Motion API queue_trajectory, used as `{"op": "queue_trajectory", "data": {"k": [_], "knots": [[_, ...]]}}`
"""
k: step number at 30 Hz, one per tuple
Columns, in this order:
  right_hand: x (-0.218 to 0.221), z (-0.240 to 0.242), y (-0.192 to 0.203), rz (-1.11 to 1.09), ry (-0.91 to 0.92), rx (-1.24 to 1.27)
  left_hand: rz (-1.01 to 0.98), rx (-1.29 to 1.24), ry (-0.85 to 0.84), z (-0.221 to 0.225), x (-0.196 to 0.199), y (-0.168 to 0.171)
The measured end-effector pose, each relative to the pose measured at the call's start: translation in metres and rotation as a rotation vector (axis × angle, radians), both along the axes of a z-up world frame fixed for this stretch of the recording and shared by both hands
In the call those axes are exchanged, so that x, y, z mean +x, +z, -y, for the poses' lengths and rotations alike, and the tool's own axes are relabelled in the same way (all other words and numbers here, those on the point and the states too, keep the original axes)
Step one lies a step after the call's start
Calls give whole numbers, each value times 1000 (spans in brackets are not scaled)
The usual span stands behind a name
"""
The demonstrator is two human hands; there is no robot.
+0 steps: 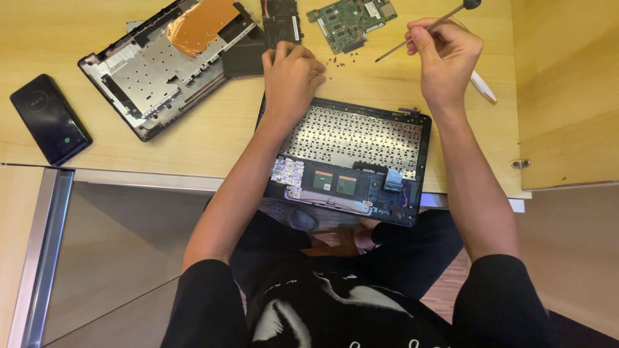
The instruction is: Removing the keyboard assembly and cleaning internal components of a laptop using a screwdriver and toothbrush.
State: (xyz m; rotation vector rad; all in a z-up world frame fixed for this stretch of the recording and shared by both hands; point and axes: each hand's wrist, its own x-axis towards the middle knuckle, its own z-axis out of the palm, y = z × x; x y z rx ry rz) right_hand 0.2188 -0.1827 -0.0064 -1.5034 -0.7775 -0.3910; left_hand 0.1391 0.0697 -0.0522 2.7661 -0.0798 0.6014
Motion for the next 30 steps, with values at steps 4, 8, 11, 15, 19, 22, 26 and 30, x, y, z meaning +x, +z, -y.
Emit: {"op": "queue_trajectory", "data": {"k": [4,8,11,15,19,22,26,30], "knots": [[-1,2,-1,28,14,-7,-18,27,9,-1,-8,8],[4,2,1,-13,52,3,-21,147,2,8,-46,56],[-8,8,9,-102,144,-27,-127,32,-202,28,-88,68],[-73,17,57,-219,305,-138,-320,-30,-429,42,-136,50],[-132,28,72,-49,291,-292,-341,-200,-368,46,-159,54],[-155,38,59,-27,199,-392,-302,-200,-326,49,-168,50],[-157,43,35,8,57,-414,-231,-203,-316,61,-151,48],[-168,38,30,2,15,-423,-244,-292,-481,81,-136,60]]}}
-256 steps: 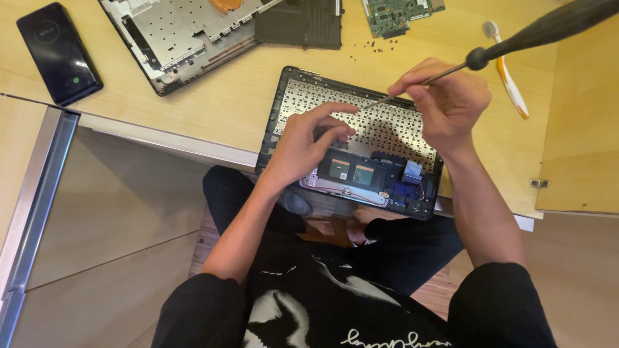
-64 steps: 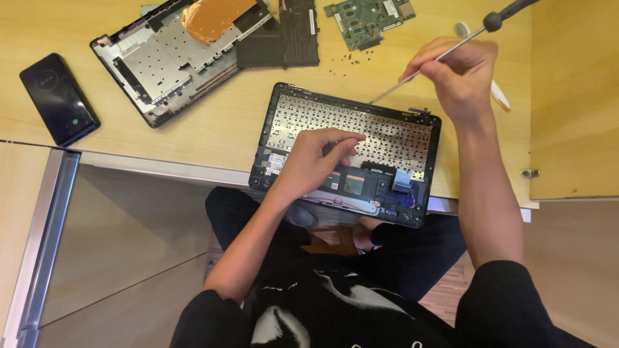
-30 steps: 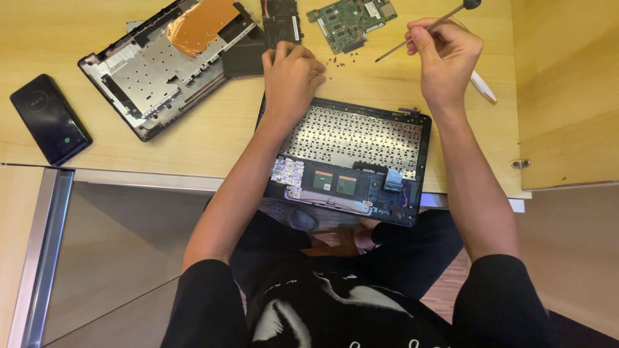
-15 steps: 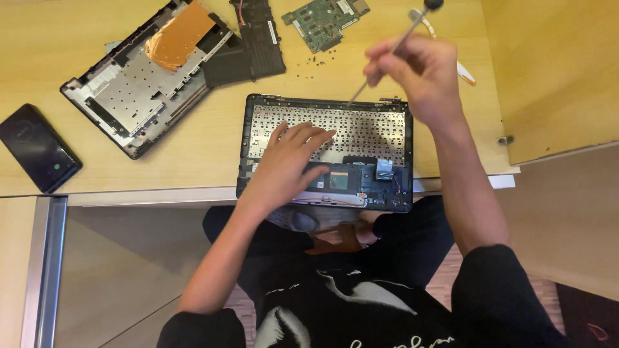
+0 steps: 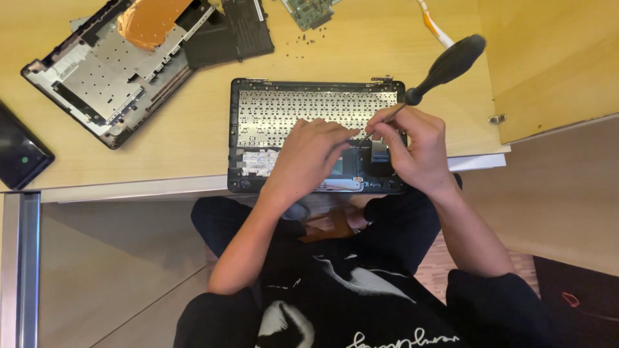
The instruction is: Removing the keyboard assembly and cleaning internal components of a laptop using a screwdriver and toothbrush.
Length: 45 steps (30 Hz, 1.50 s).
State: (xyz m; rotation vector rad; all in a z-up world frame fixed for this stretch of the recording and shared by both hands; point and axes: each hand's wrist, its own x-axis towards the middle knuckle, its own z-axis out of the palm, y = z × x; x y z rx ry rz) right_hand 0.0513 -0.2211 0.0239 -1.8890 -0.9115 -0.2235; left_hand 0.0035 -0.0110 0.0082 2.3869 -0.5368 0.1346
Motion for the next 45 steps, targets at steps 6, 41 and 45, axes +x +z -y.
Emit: {"op": "queue_trajectory", "data": {"k": [6,41,45], "knots": [[-3,-7,-6,21,28,-7,-67,-128,-32,5,15,-12],[16,-13,30,-64,385,-255,-85,-262,18,6,8,-30],[37,-4,16,119,464,-488,-53,-253,-1,9,11,-40]]}}
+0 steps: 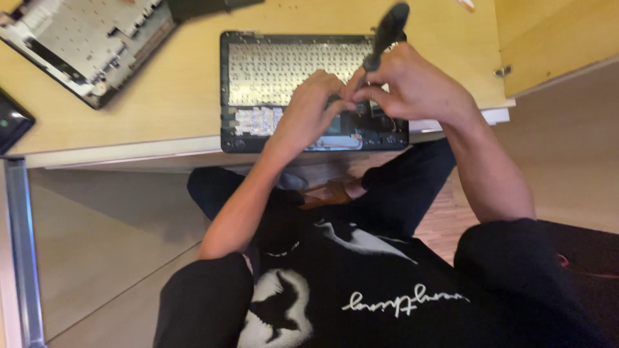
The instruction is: Removing the keyboard assembly and cleaning internal components of a laptop using a screwdriver and toothbrush.
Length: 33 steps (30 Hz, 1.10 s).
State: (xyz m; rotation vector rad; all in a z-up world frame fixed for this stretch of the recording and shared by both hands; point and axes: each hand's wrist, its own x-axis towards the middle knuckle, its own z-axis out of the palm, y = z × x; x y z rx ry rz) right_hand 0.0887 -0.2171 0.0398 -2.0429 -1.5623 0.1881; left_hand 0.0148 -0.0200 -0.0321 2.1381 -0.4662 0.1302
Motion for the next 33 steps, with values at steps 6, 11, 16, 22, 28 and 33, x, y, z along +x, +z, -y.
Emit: {"op": "queue_trajectory", "data": {"k": [6,11,16,22,28,33], "knots": [[-30,-5,48,-198,-327,-50,28,-49,19,2,-6,2],[-37,-5,26,36,-512,-22,10,-36,11,0,-11,6],[-36,-10,44,-156,-422,-1,-26,-10,32,0,-7,7],[-20,-9,52,-135,-234,-70,102,-147,-125,-2,-1,6],[-16,-7,52,-98,-182,-85,42,-225,-89,0,-3,4],[-14,-3,51,-222,-175,-152,47,-228,-25,4,-2,2]]}}
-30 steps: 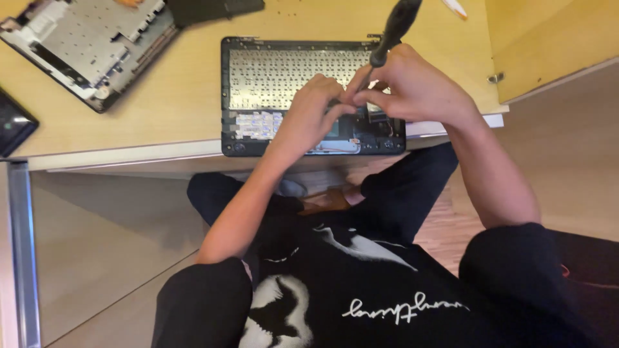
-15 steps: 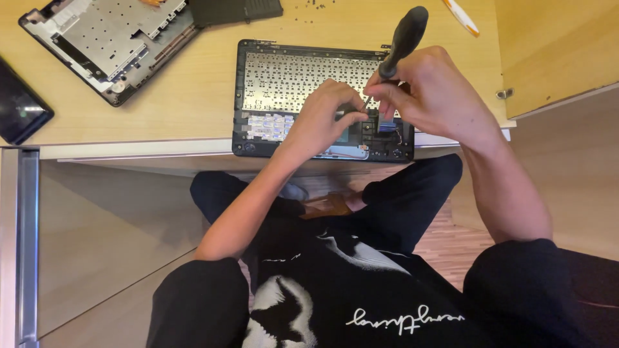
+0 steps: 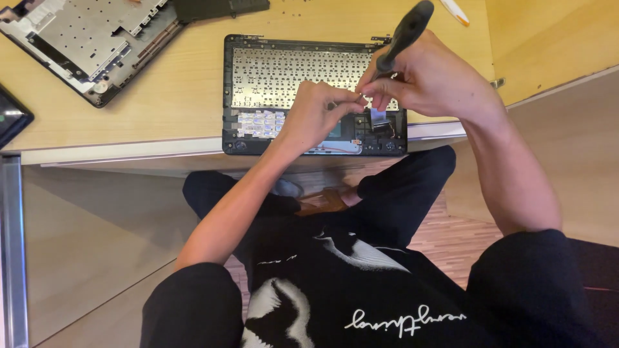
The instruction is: Removing the keyboard assembly and cleaning internal components of a laptop using a screwdriver and toothbrush.
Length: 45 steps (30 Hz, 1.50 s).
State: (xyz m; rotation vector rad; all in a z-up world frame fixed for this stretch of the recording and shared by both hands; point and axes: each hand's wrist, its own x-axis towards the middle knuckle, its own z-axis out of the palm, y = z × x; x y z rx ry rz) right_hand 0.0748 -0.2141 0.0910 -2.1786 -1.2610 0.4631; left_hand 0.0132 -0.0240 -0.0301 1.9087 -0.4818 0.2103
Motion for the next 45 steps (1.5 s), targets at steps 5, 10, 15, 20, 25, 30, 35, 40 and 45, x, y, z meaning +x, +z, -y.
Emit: {"op": "queue_trajectory", "data": {"k": [5,10,15,20,25,30,35,40,45], "knots": [[-16,-6,-17,155,-70,113,-74,-13,104,0,4,3],[-26,-7,-35,254,-167,311,-106,88,155,0,4,8],[-28,0,-51,149,-255,488,-101,-76,-48,-8,-3,9],[-38,0,-53,119,-266,540,-87,-63,-20,-7,-3,5],[-38,-3,-60,271,-245,574,-52,14,49,-4,-2,16],[-39,-5,-46,289,-263,581,-69,-96,-88,-7,-7,32],[-38,0,-40,172,-224,561,-108,-122,-90,-8,-2,13],[-41,-10,-32,138,-219,539,-127,-133,-41,-9,2,17],[-33,-4,-46,169,-273,509,-143,-158,-18,-5,3,12]]}}
